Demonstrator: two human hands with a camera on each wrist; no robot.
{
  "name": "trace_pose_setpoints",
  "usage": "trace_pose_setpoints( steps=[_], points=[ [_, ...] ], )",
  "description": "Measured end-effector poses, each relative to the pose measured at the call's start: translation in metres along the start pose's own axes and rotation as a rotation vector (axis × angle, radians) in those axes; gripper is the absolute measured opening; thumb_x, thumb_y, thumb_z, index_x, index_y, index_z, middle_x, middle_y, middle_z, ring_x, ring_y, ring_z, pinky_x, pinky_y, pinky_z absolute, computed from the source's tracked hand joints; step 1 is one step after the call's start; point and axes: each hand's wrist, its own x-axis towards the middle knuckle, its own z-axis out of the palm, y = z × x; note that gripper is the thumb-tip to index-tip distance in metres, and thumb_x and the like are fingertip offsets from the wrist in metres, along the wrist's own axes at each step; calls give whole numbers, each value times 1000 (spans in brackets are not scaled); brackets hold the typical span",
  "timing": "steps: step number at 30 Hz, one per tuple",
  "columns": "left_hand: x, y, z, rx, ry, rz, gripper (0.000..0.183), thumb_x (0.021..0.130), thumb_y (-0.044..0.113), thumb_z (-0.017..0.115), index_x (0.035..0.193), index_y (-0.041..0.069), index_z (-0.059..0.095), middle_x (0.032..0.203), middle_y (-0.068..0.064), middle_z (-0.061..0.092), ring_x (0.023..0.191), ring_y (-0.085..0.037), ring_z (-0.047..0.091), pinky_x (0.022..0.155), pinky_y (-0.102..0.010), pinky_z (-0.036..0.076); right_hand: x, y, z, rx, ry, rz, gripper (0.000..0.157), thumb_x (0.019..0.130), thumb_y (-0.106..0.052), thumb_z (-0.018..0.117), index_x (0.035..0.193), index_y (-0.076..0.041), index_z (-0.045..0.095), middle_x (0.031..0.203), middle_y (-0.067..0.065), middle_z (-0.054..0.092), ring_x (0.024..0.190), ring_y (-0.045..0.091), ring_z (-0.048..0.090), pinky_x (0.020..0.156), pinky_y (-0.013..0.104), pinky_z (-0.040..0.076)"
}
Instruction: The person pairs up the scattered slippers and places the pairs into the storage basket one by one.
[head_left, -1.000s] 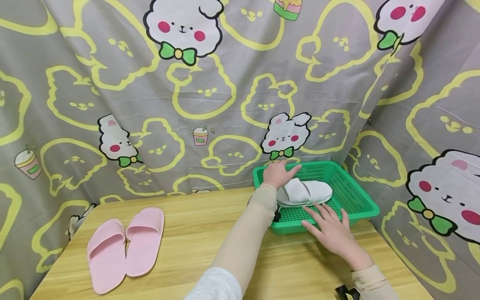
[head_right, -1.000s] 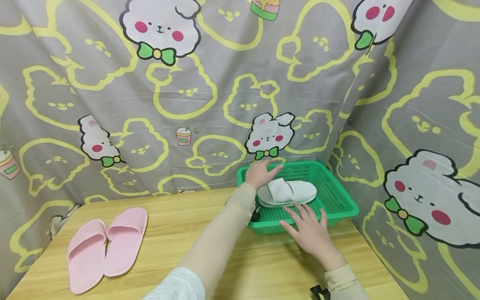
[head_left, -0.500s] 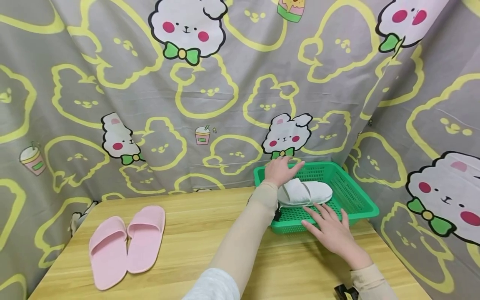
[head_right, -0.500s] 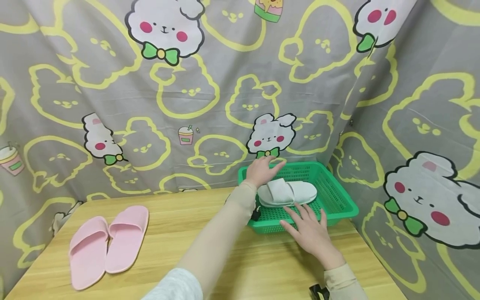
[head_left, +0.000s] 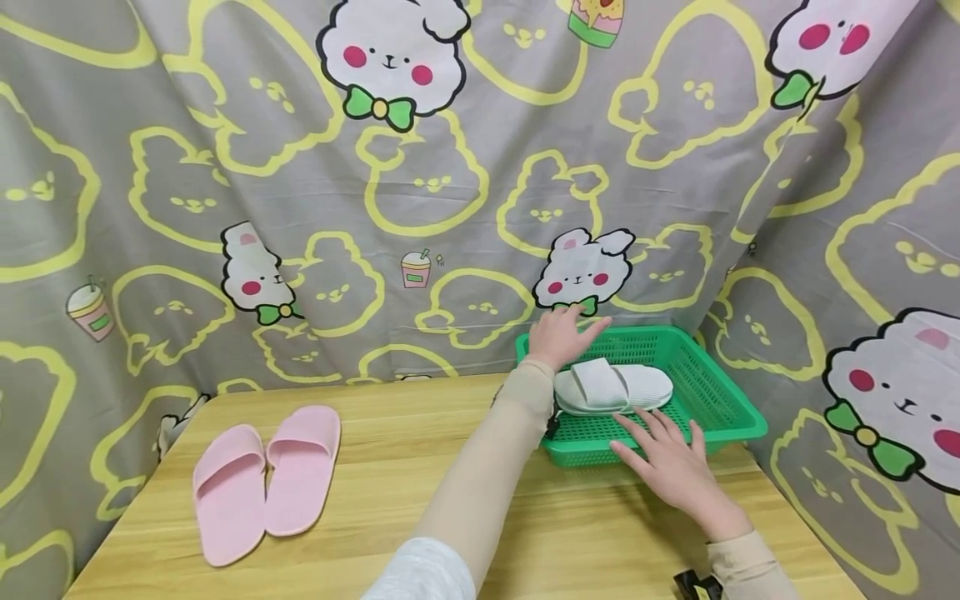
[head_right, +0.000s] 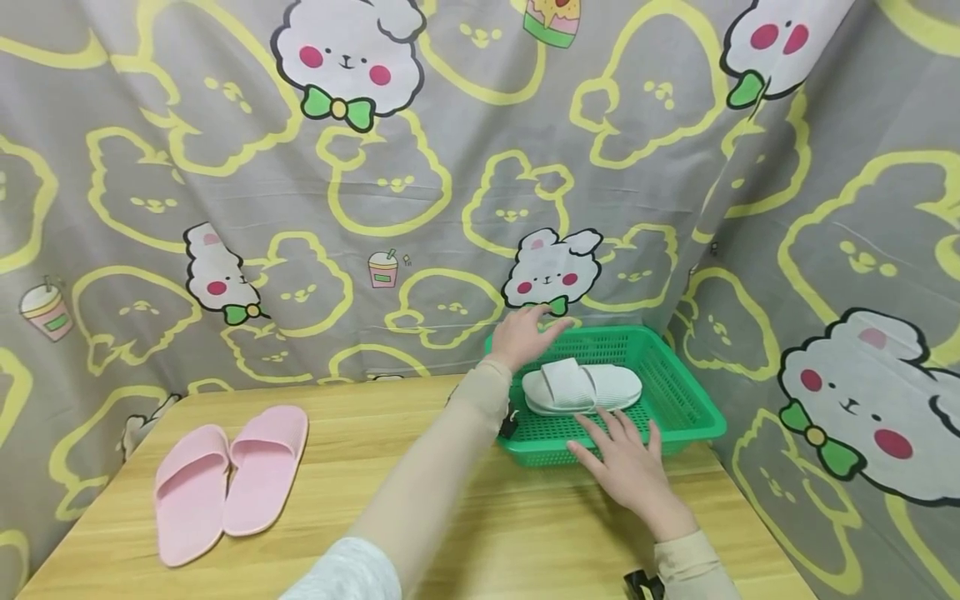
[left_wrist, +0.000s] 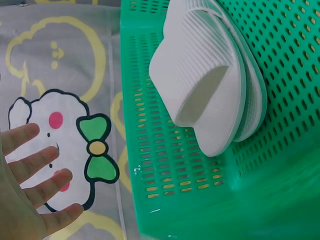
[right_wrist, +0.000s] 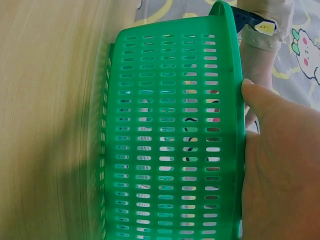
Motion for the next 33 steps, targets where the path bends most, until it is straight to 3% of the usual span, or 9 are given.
trace_pose_setpoints(
  steps=[12, 24, 33],
  points=[
    [-5, -4, -9, -14, 21, -9, 67, 90, 75, 36, 138, 31, 53, 136, 4, 59, 123, -22, 57, 99, -51, 47, 0, 1, 1, -10, 10, -6, 61, 96, -61, 43, 146, -25, 45, 154, 17, 35, 140, 48, 26, 104, 77, 5],
    [-14, -20, -18, 27, 25, -9, 70, 89, 77, 35, 137, 30, 54, 136, 1, 60, 122, -21, 59, 96, -41, 51, 0, -2, -1, -15, 8, -4, 61, 96, -61, 42, 146, -26, 44, 154, 17, 35, 140, 47, 26, 105, 76, 5],
    [-18, -32, -21, 54, 10, -25, 76, 88, 80, 29, 139, 28, 53, 143, 0, 55, 130, -32, 52, 101, -49, 48, 0, -3, -1, -6, -5, -1, 61, 96, -61, 42, 146, -25, 44, 154, 17, 36, 139, 48, 27, 104, 77, 5]
  ],
)
